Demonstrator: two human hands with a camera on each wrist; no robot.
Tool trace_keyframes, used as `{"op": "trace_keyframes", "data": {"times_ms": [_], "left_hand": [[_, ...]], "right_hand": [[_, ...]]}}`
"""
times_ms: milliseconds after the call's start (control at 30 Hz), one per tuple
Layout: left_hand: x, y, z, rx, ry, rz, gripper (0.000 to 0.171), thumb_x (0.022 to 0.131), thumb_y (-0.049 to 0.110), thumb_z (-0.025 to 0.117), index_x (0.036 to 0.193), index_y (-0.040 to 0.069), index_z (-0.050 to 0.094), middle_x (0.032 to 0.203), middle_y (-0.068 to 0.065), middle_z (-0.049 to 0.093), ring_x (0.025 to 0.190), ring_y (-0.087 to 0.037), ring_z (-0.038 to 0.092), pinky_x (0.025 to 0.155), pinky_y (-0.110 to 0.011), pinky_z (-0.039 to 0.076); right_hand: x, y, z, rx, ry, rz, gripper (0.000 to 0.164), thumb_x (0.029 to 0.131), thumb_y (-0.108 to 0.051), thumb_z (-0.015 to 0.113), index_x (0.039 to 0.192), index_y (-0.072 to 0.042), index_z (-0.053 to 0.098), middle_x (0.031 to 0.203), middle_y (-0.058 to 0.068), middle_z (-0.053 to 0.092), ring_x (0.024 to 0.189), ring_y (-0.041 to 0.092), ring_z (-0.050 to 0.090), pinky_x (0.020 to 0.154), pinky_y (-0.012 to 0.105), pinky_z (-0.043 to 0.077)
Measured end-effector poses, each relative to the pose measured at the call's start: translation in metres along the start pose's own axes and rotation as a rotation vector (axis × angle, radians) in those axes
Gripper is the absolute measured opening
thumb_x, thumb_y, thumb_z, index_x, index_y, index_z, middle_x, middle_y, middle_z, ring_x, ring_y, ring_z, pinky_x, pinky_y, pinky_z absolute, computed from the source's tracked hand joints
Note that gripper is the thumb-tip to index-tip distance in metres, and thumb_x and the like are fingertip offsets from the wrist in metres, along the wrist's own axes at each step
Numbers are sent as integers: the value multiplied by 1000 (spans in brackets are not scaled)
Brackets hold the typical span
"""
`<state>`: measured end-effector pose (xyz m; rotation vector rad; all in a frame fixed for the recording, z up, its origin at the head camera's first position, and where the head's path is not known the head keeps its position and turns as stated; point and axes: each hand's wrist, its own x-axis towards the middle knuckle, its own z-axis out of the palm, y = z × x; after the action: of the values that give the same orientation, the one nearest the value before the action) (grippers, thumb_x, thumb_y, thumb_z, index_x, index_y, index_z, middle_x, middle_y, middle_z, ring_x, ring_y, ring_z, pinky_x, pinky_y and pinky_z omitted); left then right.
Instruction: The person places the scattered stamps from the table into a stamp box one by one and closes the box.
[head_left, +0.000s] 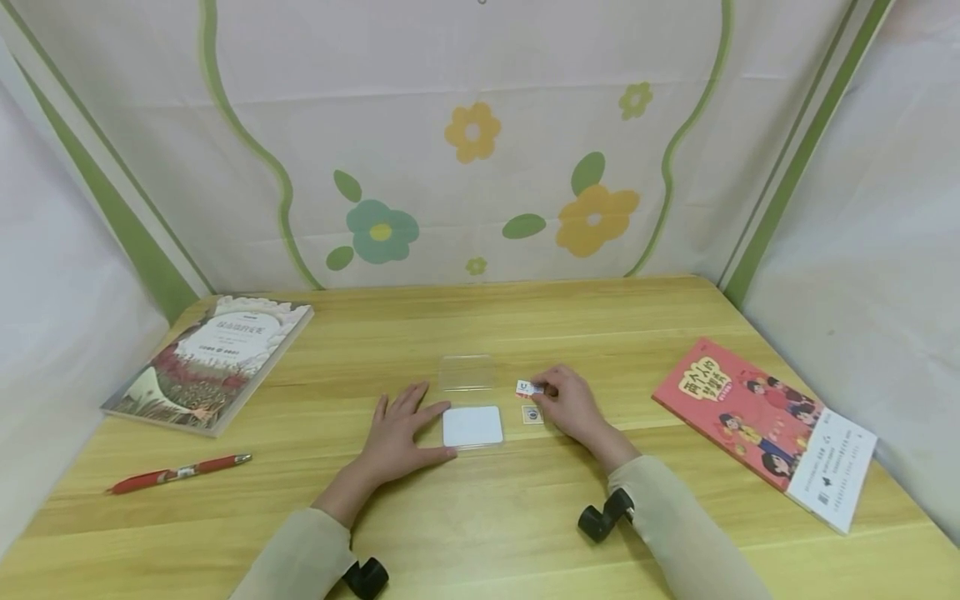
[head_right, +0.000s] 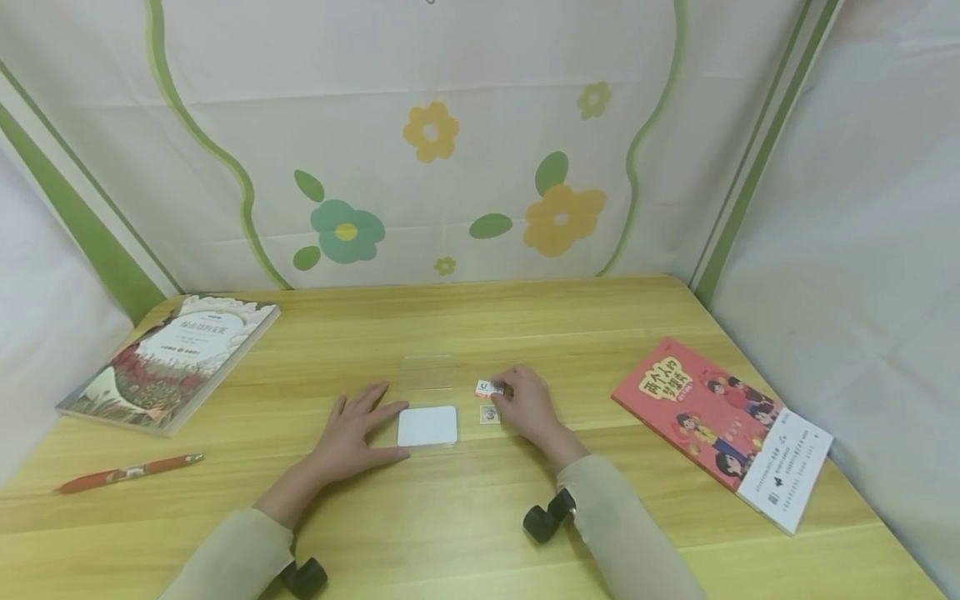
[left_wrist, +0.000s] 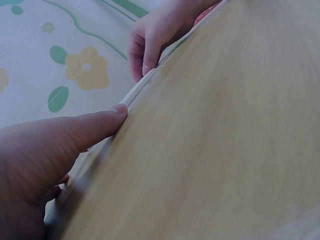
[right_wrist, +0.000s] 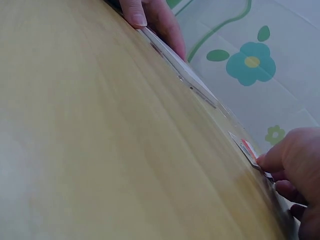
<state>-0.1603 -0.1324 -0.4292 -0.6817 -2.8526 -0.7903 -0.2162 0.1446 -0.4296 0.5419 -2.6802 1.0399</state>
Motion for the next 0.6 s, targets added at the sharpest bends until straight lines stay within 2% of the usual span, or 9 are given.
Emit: {"op": "trace_keyframes", "data": {"times_ms": [200,433,600], "left_hand": [[-1,1,0,0,9,1,68,68,58,60,122,18,51,136,-16,27,125,-32,18,94,-56,1],[0,1,0,-1,0,-9,67,69,58,59,123,19,50,136,-15,26,125,-31,17,95,-55,1],[0,0,-1,2,0,-6,67,69,58,59,123,19,50,137,-15,26,125,-31,17,95,-55,1]], "right_hand": [[-1,0,0,-17,-18,15,22,74,-6,65,96,0,64,86,5,51,71,16,43,60,29,37],[-1,-1,-2,-21,-27,16,28,75,-11,67,100,1,63,91,8,49,79,19,45,65,32,38],[-1,-2,-3,-41,-23,-6,30,74,-12,69,100,2,63,94,9,49,83,21,45,69,33,38]]}}
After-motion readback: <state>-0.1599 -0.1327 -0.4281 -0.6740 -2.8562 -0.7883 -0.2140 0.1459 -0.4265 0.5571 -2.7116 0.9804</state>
